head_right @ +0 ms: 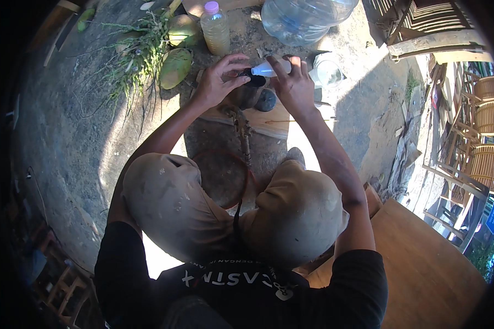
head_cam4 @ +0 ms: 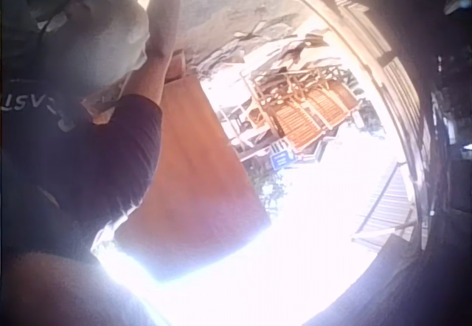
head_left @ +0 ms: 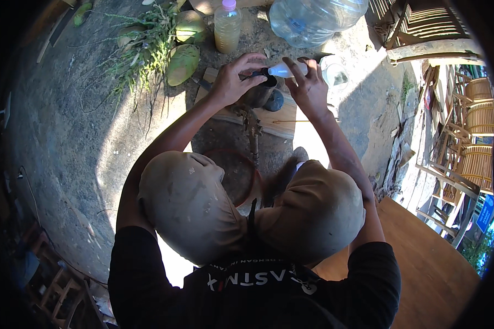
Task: The person pours liquid from multiple bottles into a plastic cup, stirs the mixture with a small stick, and then applies the liquid to a wooden board and a circular wooden piece using a small cloth.
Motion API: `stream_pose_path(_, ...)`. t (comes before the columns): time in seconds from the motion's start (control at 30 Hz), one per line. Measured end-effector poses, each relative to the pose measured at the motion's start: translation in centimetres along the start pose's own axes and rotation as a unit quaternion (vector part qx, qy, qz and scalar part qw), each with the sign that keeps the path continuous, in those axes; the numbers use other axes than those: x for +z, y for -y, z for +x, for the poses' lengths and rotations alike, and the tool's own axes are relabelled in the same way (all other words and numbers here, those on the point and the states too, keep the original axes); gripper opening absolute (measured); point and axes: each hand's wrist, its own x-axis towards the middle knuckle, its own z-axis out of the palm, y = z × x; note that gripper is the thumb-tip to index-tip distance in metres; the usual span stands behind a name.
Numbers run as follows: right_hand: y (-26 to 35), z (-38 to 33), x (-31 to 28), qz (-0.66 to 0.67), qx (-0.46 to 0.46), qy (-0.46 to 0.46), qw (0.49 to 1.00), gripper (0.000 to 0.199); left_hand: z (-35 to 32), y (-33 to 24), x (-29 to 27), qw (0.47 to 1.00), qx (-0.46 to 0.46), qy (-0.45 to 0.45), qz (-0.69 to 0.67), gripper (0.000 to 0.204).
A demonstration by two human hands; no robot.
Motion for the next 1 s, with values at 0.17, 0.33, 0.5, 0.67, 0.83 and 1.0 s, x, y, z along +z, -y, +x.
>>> stream_pose_path(0.17,0.06,0.0,-0.18,0.014,-0.001,0.006,1.0,0.066,0.02,-0.04,-0.01,1.0,-0.023,0.004,-0.008,0.054)
stream_pose_path(0.33,0.43,0.01,-0.59,0.019,0.002,0.018,1.0,0.069,0.04,0.19,-0.12,1.0,-0.024,0.006,-0.001,0.054)
stream_pose_path(0.5,0.27,-0.19,-0.6,0.011,0.0,0.013,1.0,0.069,0.14,0.04,0.03,1.0,-0.024,0.012,-0.009,0.054)
stream_pose_path(0.67,0.37,-0.27,-0.64,0.011,0.003,0.016,1.0,0.068,0.11,0.48,0.2,1.0,-0.019,0.011,-0.019,0.053)
stream_pose_path(0.83,0.25,-0.52,-0.5,0.011,0.008,0.017,1.0,0.067,0.05,0.42,0.35,0.999,-0.023,0.018,-0.012,0.052)
stream_pose_path(1.0,0.36,-0.68,-0.43,0.019,0.013,0.018,1.0,0.064,-0.06,0.49,0.31,0.999,-0.025,0.018,-0.009,0.051)
